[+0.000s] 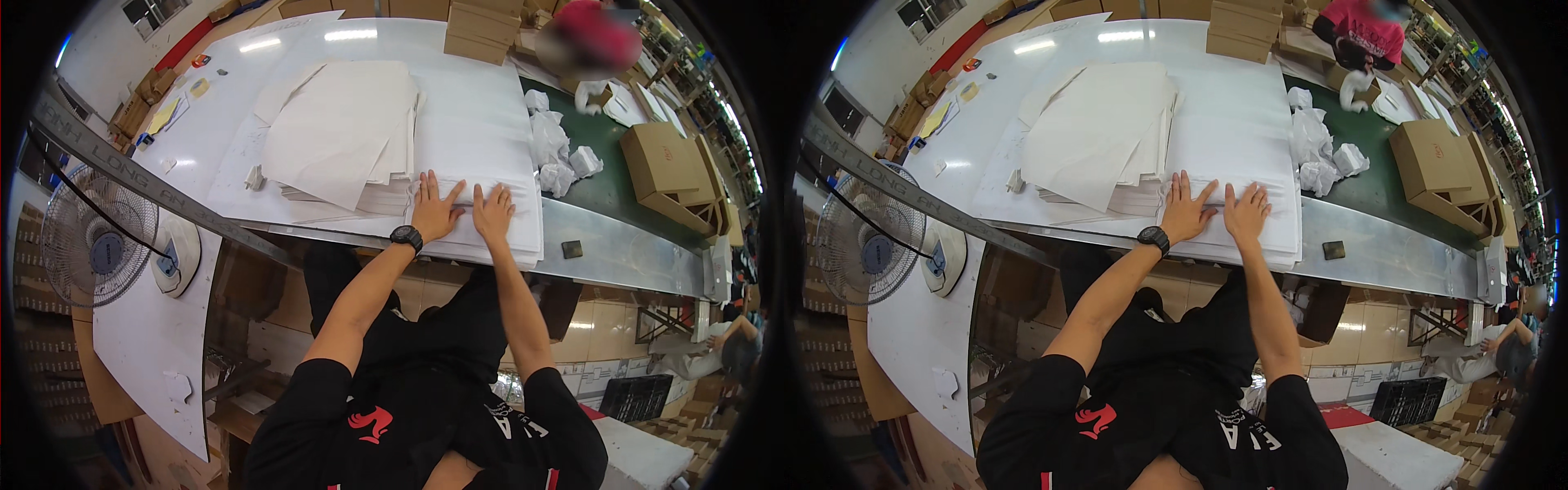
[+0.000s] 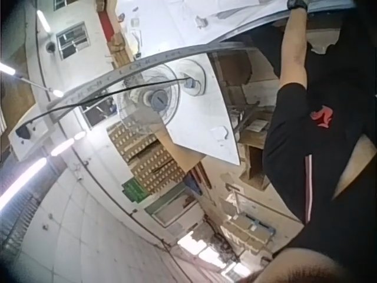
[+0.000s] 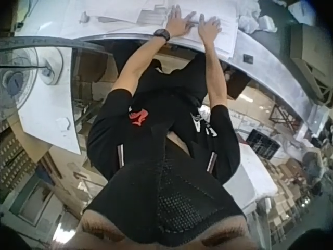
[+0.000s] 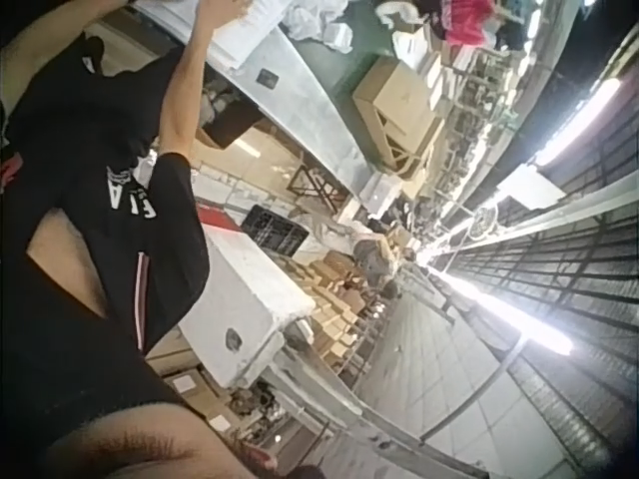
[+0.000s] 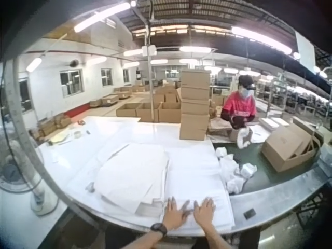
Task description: Folding and stuffing protective paper into shoe components on a factory assembly line.
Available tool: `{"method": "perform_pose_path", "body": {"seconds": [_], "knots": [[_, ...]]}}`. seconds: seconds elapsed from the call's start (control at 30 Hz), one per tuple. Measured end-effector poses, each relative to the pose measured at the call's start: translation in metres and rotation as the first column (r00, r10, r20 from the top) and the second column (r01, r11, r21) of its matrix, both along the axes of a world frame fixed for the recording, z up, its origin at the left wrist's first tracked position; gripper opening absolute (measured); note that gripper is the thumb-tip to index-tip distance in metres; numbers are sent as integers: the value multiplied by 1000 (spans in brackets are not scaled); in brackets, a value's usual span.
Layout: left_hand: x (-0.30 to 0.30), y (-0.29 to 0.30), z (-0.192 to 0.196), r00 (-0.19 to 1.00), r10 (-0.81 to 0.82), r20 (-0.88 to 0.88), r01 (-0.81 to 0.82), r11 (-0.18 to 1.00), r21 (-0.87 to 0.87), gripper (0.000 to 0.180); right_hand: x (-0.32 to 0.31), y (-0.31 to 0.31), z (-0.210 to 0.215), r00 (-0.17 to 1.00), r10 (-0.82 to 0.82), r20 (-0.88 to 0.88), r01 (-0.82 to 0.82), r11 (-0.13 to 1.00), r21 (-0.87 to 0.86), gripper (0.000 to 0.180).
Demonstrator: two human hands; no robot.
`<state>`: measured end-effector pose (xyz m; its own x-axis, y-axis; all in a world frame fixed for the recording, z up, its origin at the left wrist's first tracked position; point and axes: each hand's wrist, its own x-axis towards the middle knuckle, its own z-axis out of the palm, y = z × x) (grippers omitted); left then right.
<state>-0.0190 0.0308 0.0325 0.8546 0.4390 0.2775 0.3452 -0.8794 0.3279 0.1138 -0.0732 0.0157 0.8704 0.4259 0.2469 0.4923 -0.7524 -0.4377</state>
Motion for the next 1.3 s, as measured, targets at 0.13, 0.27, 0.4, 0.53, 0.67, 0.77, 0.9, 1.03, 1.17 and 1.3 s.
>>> {"method": "perform_pose_path", "body": {"seconds": [0.13, 0.27, 0.4, 0.53, 0.67, 0.77, 0.9, 1.03, 1.17, 1.3], "knots": [[-3, 12, -14, 984, -87, 154, 101, 992, -82, 84, -23, 37, 14, 977, -13, -211, 122, 849, 514, 88], [-10, 19, -7, 941, -30, 338, 88, 983, -159, 93, -37, 34, 43, 643, 395, -656, 471, 471, 745, 79], [-21, -15, 18, 850, 139, 507, -38, 978, -205, 93, -38, 0, 68, 332, 692, -642, 544, 416, 729, 52], [-29, -56, 79, 603, 346, 719, 116, 854, -508, 94, -53, -39, 100, 236, 867, -439, 433, 310, 846, 52], [-55, -57, 115, 655, 449, 607, 566, 239, -789, 90, -56, -63, 133, 238, 899, -368, 285, 297, 911, 63], [-71, -56, 130, 690, 369, 623, 601, 188, -777, 84, -54, -74, 149, 368, 821, -436, -80, 495, 865, 59], [-83, -53, 143, 668, 144, 730, 663, 331, -672, 75, -74, -68, 176, 333, 834, -439, 254, 369, 894, 37], [-96, -47, 172, 802, 25, 597, 517, 472, -714, 52, -101, -47, 172, 889, 400, -223, 44, 411, 911, 20], [-91, -64, 171, 623, 408, 668, 357, 611, -707, 32, -145, -38, 189, 953, 302, 33, -149, 369, 918, 22], [-97, -51, 157, 524, 585, 619, 447, 430, -784, 49, -150, -46, 195, 861, 508, -33, -211, 415, 885, 35]]}}
